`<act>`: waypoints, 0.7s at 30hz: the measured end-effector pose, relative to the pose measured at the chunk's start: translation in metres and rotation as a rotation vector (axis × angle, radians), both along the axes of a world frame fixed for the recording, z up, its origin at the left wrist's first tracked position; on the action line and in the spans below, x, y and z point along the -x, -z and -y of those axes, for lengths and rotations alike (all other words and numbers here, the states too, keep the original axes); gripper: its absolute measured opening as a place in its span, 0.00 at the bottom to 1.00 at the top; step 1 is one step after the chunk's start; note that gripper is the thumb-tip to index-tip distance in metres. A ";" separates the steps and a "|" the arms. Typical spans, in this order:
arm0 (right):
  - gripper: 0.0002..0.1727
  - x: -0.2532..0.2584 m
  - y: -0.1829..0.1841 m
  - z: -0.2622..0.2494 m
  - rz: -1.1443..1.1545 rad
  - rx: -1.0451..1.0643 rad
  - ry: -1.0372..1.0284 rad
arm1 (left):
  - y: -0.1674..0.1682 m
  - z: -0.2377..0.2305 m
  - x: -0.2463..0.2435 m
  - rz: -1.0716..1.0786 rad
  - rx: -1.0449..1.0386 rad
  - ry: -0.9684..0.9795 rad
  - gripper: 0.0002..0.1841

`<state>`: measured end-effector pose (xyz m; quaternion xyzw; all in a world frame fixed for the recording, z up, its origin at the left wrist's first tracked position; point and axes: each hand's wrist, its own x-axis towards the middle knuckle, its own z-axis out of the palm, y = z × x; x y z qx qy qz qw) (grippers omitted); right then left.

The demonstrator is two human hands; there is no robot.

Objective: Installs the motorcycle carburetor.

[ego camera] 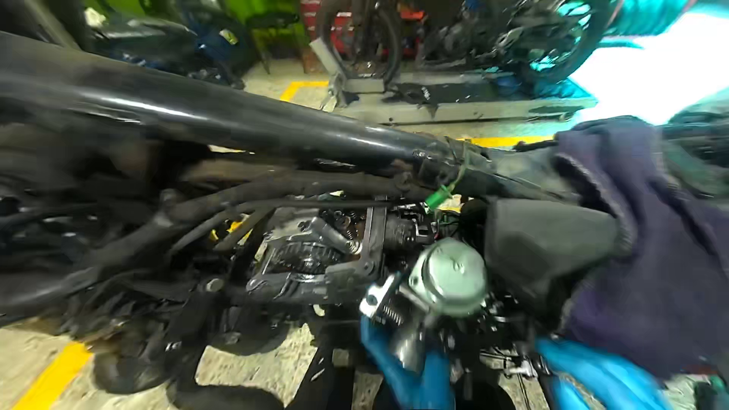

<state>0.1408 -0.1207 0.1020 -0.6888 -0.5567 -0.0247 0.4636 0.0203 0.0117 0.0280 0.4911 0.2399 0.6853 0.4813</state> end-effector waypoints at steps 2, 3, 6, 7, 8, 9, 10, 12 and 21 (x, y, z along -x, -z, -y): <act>0.20 0.019 0.015 -0.019 -0.252 0.065 -0.031 | -0.015 0.003 -0.012 0.058 0.070 -0.094 0.50; 0.23 0.023 0.014 -0.025 -0.363 0.056 -0.079 | -0.020 0.002 -0.020 0.120 0.095 -0.123 0.49; 0.24 0.031 -0.002 -0.036 -0.431 0.029 -0.206 | -0.028 0.001 -0.041 0.220 0.176 -0.182 0.49; 0.23 0.033 -0.005 -0.038 -0.390 0.047 -0.207 | -0.030 0.002 -0.043 0.192 0.204 -0.196 0.49; 0.23 0.036 -0.006 -0.039 -0.338 0.067 -0.193 | -0.032 0.003 -0.043 0.161 0.224 -0.206 0.48; 0.24 0.038 -0.006 -0.041 -0.290 0.089 -0.171 | -0.037 0.004 -0.041 0.152 0.256 -0.195 0.46; 0.24 0.040 -0.006 -0.042 -0.256 0.107 -0.146 | -0.044 0.005 -0.038 0.160 0.304 -0.172 0.45; 0.24 0.044 -0.003 -0.044 -0.210 0.106 -0.103 | -0.051 0.007 -0.031 0.181 0.403 -0.117 0.43; 0.13 0.065 0.002 -0.054 -0.568 -0.016 -0.045 | -0.061 0.006 -0.008 0.112 0.565 -0.009 0.40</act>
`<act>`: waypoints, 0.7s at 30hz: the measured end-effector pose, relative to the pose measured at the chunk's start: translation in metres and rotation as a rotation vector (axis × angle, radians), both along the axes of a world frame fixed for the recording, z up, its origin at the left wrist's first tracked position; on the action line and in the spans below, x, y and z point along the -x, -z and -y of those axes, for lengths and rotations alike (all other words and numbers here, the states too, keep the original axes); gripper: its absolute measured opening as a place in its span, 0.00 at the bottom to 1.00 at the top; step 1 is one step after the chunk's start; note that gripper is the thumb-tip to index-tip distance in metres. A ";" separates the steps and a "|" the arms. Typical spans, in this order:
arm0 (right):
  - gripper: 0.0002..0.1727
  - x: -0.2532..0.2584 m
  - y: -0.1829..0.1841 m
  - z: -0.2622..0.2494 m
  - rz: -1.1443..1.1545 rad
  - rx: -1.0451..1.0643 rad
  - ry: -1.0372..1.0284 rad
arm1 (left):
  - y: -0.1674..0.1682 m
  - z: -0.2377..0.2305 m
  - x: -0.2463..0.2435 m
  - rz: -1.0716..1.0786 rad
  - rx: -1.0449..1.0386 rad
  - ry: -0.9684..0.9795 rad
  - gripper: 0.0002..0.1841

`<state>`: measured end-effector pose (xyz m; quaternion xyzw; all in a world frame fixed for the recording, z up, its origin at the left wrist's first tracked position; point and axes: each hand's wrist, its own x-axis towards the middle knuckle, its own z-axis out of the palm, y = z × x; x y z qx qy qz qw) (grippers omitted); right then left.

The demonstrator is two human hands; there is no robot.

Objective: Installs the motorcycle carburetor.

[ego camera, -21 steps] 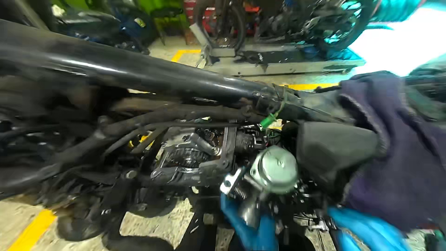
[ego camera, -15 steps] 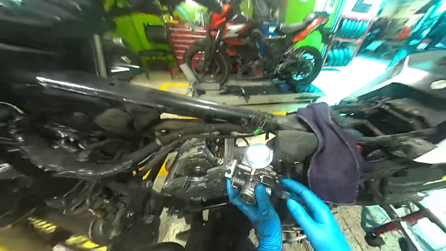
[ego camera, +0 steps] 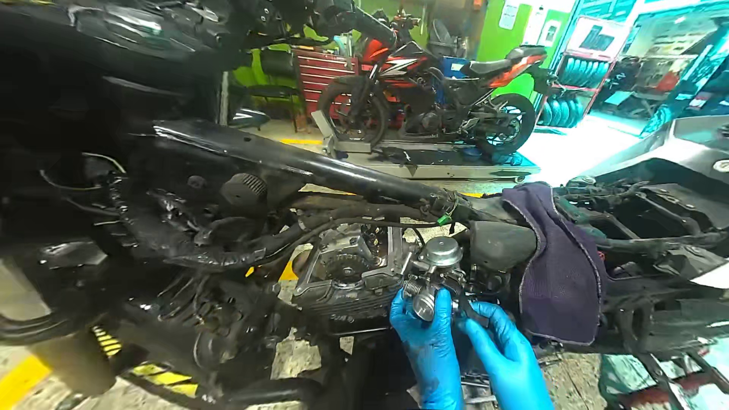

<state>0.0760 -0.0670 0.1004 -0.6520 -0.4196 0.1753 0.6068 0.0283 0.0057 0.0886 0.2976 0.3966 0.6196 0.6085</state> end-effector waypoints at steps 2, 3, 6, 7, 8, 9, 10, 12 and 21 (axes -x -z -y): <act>0.10 0.001 0.002 -0.005 -0.028 -0.054 0.029 | 0.001 -0.001 0.000 -0.022 -0.011 -0.016 0.40; 0.09 0.001 0.002 -0.007 -0.033 -0.079 0.040 | 0.001 -0.002 0.000 -0.028 -0.016 -0.024 0.39; 0.10 0.000 0.007 -0.010 0.018 -0.114 0.110 | 0.001 0.000 0.002 -0.022 0.011 -0.013 0.38; 0.11 0.000 0.010 -0.011 0.056 -0.108 0.146 | 0.001 0.002 0.003 -0.023 0.019 -0.002 0.38; 0.12 -0.001 0.013 -0.010 0.088 -0.107 0.177 | 0.001 0.002 0.004 -0.038 0.012 0.015 0.37; 0.12 0.000 0.015 -0.010 0.115 -0.121 0.198 | 0.001 0.002 0.006 -0.070 -0.016 0.043 0.37; 0.12 -0.001 0.016 -0.011 0.151 -0.144 0.217 | 0.001 -0.001 0.009 -0.122 -0.050 0.078 0.35; 0.12 0.000 0.019 -0.012 0.255 -0.181 0.254 | 0.001 -0.005 0.017 -0.299 -0.082 0.145 0.34; 0.11 -0.013 0.019 -0.019 0.574 -0.254 0.229 | 0.003 -0.015 0.014 -0.382 -0.042 0.173 0.24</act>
